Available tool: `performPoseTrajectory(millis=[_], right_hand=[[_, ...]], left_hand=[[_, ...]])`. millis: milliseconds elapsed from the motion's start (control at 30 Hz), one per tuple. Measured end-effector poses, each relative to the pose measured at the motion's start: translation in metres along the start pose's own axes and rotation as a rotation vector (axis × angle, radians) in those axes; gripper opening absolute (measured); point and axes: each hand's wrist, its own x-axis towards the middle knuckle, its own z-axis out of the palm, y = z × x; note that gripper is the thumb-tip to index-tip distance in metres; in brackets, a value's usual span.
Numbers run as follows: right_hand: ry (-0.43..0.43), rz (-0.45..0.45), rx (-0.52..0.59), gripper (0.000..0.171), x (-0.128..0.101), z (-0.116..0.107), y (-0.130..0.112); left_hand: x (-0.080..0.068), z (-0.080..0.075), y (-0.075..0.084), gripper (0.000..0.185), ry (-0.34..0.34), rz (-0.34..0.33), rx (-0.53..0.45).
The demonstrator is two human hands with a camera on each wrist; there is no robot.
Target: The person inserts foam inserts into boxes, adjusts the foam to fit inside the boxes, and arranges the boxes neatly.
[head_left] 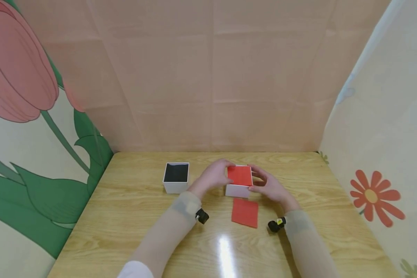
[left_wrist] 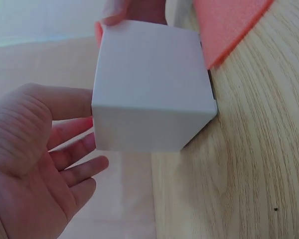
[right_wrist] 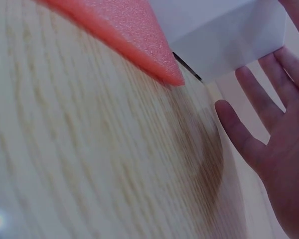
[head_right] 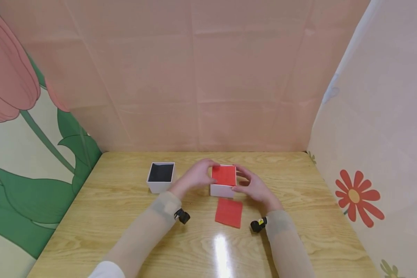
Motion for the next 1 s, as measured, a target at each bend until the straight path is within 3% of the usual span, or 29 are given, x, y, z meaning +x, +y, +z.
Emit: performPoseTrajectory(millis=[233, 367, 633, 1000], right_hand=[[0.0, -0.003, 0.002, 0.096, -0.001, 0.0, 0.0], [0.001, -0.002, 0.004, 0.096, -0.002, 0.0, -0.001], [-0.003, -0.019, -0.003, 0.095, -0.001, -0.001, 0.0], [-0.023, -0.034, -0.003, 0.093, -0.001, -0.002, -0.004]], left_hand=[[0.001, 0.003, 0.007, 0.053, 0.031, 0.046, 0.118], [0.0, 0.004, 0.015, 0.047, 0.051, 0.091, 0.126], [0.011, 0.014, 0.029, 0.043, 0.022, 0.202, 0.203], [0.016, 0.019, 0.036, 0.041, 0.008, 0.185, 0.217]])
